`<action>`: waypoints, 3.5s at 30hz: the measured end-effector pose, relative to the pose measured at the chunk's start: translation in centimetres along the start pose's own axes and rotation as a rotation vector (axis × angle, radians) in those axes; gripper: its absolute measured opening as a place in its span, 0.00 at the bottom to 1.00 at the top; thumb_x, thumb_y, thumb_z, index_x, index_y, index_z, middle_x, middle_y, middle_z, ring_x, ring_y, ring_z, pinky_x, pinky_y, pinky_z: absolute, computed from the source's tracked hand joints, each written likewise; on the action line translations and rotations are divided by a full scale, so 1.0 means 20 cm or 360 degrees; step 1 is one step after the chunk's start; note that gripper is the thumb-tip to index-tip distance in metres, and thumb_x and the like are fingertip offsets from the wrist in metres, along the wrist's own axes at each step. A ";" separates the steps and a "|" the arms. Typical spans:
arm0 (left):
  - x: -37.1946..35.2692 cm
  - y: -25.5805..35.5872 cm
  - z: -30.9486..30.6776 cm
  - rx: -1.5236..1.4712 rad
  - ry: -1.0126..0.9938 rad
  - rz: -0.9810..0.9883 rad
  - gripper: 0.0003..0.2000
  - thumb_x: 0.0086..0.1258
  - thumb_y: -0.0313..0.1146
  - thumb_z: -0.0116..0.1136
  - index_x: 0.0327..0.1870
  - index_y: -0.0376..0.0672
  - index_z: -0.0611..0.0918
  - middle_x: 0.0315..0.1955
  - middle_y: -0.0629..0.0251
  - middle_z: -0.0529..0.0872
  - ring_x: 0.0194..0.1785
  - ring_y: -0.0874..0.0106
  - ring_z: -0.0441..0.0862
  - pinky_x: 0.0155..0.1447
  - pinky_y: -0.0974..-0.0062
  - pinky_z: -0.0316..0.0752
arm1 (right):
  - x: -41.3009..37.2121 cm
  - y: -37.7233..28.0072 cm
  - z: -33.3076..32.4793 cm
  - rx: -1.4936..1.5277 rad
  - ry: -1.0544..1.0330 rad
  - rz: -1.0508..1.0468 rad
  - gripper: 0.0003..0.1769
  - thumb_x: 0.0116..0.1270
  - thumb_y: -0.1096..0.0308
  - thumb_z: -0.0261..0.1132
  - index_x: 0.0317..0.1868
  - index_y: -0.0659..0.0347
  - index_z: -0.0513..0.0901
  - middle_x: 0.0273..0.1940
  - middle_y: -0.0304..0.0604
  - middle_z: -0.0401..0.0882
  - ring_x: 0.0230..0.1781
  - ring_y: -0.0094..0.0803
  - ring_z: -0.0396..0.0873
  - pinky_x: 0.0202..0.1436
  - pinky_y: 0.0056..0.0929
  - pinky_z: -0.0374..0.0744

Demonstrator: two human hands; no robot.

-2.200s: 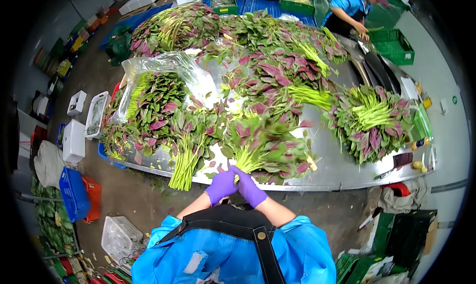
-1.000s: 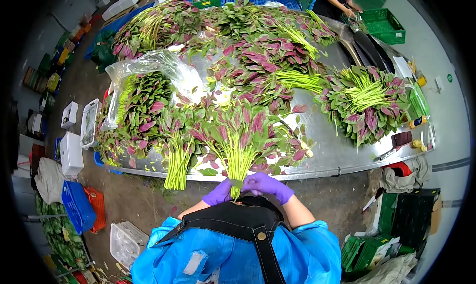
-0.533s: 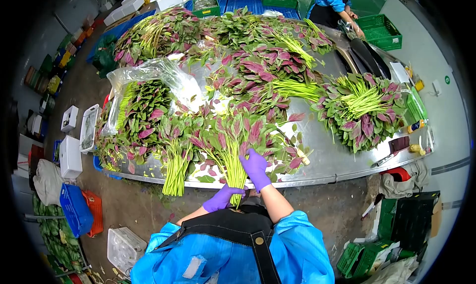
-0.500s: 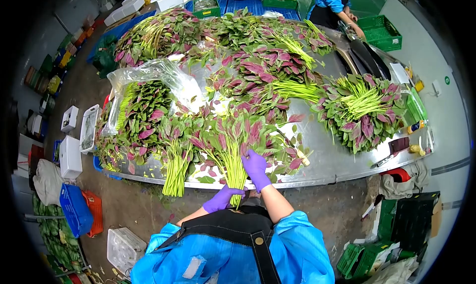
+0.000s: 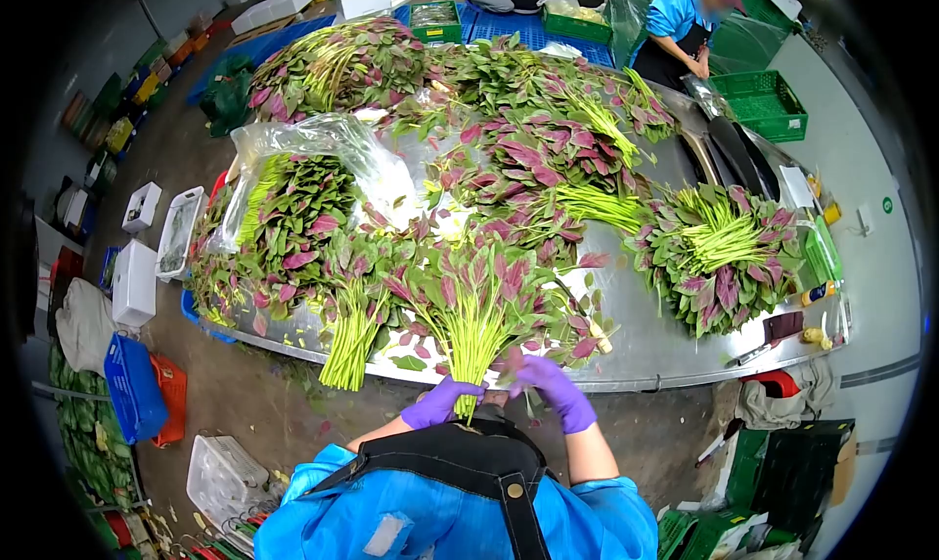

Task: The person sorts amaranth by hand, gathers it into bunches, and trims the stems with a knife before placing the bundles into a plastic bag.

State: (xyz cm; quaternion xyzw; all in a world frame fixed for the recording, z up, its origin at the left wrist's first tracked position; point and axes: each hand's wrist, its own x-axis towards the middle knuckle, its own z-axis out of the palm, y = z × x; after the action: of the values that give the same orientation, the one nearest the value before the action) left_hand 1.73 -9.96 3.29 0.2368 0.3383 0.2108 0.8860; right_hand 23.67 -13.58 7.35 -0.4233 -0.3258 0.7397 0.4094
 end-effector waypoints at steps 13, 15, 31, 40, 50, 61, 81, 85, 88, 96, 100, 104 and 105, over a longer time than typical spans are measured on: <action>0.09 -0.14 -0.12 0.0211 0.0023 0.0105 0.16 0.55 0.21 0.58 0.46 0.37 0.72 0.33 0.65 0.78 0.35 0.75 0.78 0.38 0.78 0.74 | 0.56 0.09 0.26 -0.1854 0.0943 -0.0554 0.18 0.56 0.61 0.62 0.47 0.60 0.77 0.37 0.48 0.77 0.35 0.42 0.77 0.41 0.36 0.75; 0.09 -0.14 -0.13 0.0191 0.0012 0.0103 0.16 0.55 0.21 0.58 0.46 0.37 0.72 0.34 0.66 0.78 0.35 0.75 0.78 0.39 0.78 0.74 | 0.64 0.18 0.19 -0.1771 0.1000 -0.0644 0.18 0.56 0.61 0.62 0.46 0.59 0.78 0.36 0.48 0.78 0.34 0.42 0.77 0.40 0.34 0.75; 0.07 -0.11 -0.13 0.0187 0.0066 0.0155 0.12 0.54 0.23 0.59 0.40 0.37 0.74 0.28 0.66 0.78 0.29 0.75 0.76 0.34 0.79 0.72 | 0.31 0.03 0.20 -0.1227 -0.0061 0.0265 0.12 0.53 0.61 0.64 0.34 0.59 0.80 0.25 0.46 0.78 0.25 0.39 0.78 0.31 0.30 0.74; 0.00 0.04 -0.13 -0.0370 -0.0103 -0.0420 0.12 0.61 0.30 0.58 0.43 0.38 0.76 0.31 0.66 0.78 0.34 0.75 0.78 0.38 0.79 0.74 | 0.09 -0.06 0.10 -0.1642 0.0646 0.0401 0.20 0.55 0.52 0.66 0.32 0.64 0.81 0.21 0.42 0.80 0.22 0.27 0.78 0.27 0.28 0.76; -0.28 0.16 -0.03 0.0395 -0.0338 -0.0408 0.16 0.60 0.30 0.60 0.48 0.38 0.74 0.35 0.65 0.79 0.41 0.75 0.79 0.44 0.76 0.74 | 0.07 0.19 0.28 -0.0631 0.0066 0.0558 0.20 0.63 0.53 0.60 0.43 0.63 0.79 0.33 0.40 0.80 0.31 0.23 0.77 0.37 0.20 0.75; 0.60 0.33 0.44 0.1055 0.0258 0.0795 0.22 0.60 0.26 0.56 0.57 0.35 0.69 0.49 0.59 0.78 0.49 0.67 0.77 0.52 0.71 0.72 | 0.44 -0.49 0.00 -0.0741 0.0625 -0.0859 0.62 0.41 0.57 0.76 0.68 0.65 0.43 0.61 0.53 0.62 0.61 0.38 0.65 0.63 0.33 0.64; 1.11 0.42 0.56 0.0959 0.0633 0.0748 0.24 0.59 0.28 0.62 0.57 0.38 0.70 0.49 0.59 0.78 0.49 0.71 0.76 0.56 0.75 0.69 | 1.82 -1.90 -1.90 -0.3018 0.0216 -0.1102 0.19 0.51 0.65 0.62 0.46 0.51 0.79 0.32 0.47 0.80 0.36 0.44 0.79 0.51 0.40 0.73; 0.98 0.41 0.56 0.0744 0.1003 0.0514 0.20 0.61 0.25 0.58 0.55 0.38 0.72 0.38 0.64 0.80 0.41 0.77 0.76 0.49 0.79 0.72 | 2.09 -1.58 -2.18 -0.3291 0.0785 -0.0665 0.10 0.54 0.72 0.56 0.37 0.54 0.79 0.35 0.50 0.79 0.41 0.46 0.76 0.52 0.47 0.70; 0.84 0.31 0.38 0.1272 0.0982 0.0734 0.15 0.58 0.32 0.63 0.45 0.38 0.78 0.44 0.61 0.82 0.52 0.70 0.76 0.58 0.72 0.68 | 2.00 -1.67 -2.14 -0.3479 0.0804 -0.0669 0.12 0.56 0.74 0.53 0.40 0.55 0.79 0.39 0.55 0.77 0.43 0.47 0.75 0.52 0.48 0.69; 0.31 0.26 0.03 0.2060 0.1832 0.0829 0.32 0.53 0.40 0.63 0.60 0.41 0.67 0.53 0.50 0.72 0.58 0.54 0.68 0.62 0.62 0.62 | 1.35 -1.84 -1.31 -0.2782 0.0421 -0.1445 0.39 0.47 0.78 0.63 0.63 0.56 0.62 0.62 0.52 0.62 0.63 0.46 0.60 0.66 0.43 0.55; 0.00 0.31 -0.18 0.2428 0.2482 0.0527 0.46 0.42 0.41 0.67 0.66 0.41 0.57 0.61 0.49 0.62 0.66 0.52 0.56 0.68 0.54 0.45 | 1.08 -1.43 -0.92 -0.1754 0.0045 -0.1097 0.33 0.48 0.77 0.65 0.58 0.62 0.67 0.56 0.45 0.70 0.58 0.37 0.67 0.63 0.32 0.63; -0.24 0.36 -0.40 0.2438 0.2593 0.0014 0.54 0.37 0.46 0.69 0.68 0.39 0.50 0.61 0.50 0.63 0.66 0.54 0.56 0.69 0.49 0.36 | 0.93 -0.95 -0.51 -0.1391 -0.0168 -0.0527 0.23 0.52 0.77 0.64 0.51 0.63 0.75 0.43 0.41 0.79 0.45 0.27 0.76 0.52 0.26 0.72; -0.28 0.37 -0.45 0.2415 0.2490 -0.0200 0.56 0.36 0.48 0.70 0.68 0.39 0.49 0.59 0.50 0.65 0.65 0.54 0.58 0.69 0.49 0.37 | 0.92 -0.82 -0.41 -0.1399 -0.0272 -0.0527 0.20 0.53 0.78 0.64 0.49 0.63 0.77 0.40 0.40 0.80 0.43 0.26 0.77 0.50 0.25 0.73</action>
State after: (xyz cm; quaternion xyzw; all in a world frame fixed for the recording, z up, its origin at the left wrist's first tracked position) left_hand -9.97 -4.57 4.31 0.5044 0.8615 -0.0061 0.0581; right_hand 30.68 11.23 10.86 -0.4363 -0.7034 0.4887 0.2758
